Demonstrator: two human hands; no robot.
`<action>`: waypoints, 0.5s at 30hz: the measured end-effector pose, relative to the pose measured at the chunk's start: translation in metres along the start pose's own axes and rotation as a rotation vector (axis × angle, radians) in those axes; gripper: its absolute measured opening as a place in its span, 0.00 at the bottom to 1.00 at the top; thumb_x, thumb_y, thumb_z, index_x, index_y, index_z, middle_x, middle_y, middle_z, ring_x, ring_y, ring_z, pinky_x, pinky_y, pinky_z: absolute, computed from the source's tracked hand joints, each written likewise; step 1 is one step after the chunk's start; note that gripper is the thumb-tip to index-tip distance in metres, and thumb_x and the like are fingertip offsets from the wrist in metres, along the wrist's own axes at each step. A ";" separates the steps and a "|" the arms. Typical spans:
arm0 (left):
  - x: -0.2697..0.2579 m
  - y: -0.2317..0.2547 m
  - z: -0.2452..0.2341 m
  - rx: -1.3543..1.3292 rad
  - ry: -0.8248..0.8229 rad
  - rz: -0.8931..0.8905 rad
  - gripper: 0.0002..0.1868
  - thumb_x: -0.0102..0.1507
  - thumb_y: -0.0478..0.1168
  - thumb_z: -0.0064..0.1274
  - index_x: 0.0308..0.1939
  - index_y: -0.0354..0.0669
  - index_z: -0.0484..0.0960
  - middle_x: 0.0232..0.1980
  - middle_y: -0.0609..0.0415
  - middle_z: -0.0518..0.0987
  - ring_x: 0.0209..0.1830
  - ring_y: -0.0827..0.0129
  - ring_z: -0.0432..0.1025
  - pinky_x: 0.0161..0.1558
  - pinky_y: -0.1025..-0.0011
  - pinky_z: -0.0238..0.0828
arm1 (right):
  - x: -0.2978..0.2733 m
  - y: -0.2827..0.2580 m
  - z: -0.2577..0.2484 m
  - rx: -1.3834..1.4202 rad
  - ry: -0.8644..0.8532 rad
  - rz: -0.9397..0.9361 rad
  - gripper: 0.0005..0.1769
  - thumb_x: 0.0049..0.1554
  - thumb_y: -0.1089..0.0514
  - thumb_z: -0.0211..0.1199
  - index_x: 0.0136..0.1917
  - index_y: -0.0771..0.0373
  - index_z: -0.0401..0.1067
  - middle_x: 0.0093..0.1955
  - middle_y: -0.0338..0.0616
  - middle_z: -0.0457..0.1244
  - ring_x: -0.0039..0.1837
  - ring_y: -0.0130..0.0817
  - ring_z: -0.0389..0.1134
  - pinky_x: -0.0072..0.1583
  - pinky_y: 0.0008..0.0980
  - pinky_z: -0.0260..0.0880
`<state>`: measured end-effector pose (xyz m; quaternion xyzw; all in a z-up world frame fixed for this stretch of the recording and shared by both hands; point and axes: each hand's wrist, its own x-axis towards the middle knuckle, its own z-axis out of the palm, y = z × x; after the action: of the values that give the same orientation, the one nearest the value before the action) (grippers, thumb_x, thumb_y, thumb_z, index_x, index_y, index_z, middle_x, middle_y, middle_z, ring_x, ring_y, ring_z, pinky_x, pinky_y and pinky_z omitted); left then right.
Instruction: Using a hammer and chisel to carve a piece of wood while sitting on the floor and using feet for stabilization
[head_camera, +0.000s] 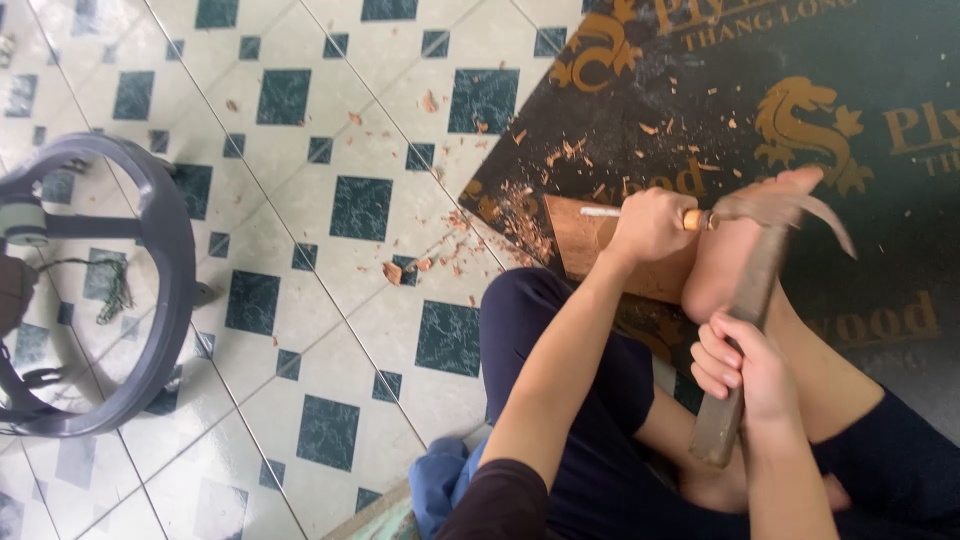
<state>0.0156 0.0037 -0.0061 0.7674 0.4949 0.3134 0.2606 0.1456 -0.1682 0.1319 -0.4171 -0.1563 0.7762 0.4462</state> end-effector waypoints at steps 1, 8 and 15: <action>0.010 0.001 -0.006 0.008 0.003 0.007 0.14 0.53 0.45 0.48 0.15 0.53 0.63 0.15 0.61 0.70 0.15 0.63 0.64 0.20 0.59 0.56 | 0.005 0.000 0.013 0.003 -0.008 -0.007 0.20 0.63 0.58 0.46 0.29 0.53 0.51 0.23 0.28 0.42 0.22 0.19 0.39 0.23 0.23 0.39; 0.005 -0.003 -0.009 0.005 0.025 -0.026 0.15 0.52 0.49 0.49 0.15 0.53 0.62 0.16 0.59 0.70 0.17 0.59 0.64 0.22 0.58 0.55 | 0.003 0.006 0.033 -0.023 0.227 -0.050 0.13 0.59 0.60 0.46 0.32 0.50 0.55 0.22 0.28 0.40 0.22 0.20 0.38 0.25 0.23 0.37; 0.003 -0.007 -0.022 0.005 -0.012 -0.029 0.14 0.49 0.43 0.51 0.14 0.55 0.62 0.15 0.62 0.69 0.15 0.64 0.62 0.21 0.61 0.55 | 0.000 0.004 0.045 -0.004 0.262 -0.120 0.18 0.60 0.59 0.45 0.29 0.51 0.49 0.23 0.29 0.39 0.23 0.21 0.36 0.26 0.24 0.35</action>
<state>-0.0039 0.0108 0.0038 0.7629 0.5051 0.3036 0.2659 0.1081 -0.1645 0.1561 -0.5058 -0.1230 0.6867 0.5075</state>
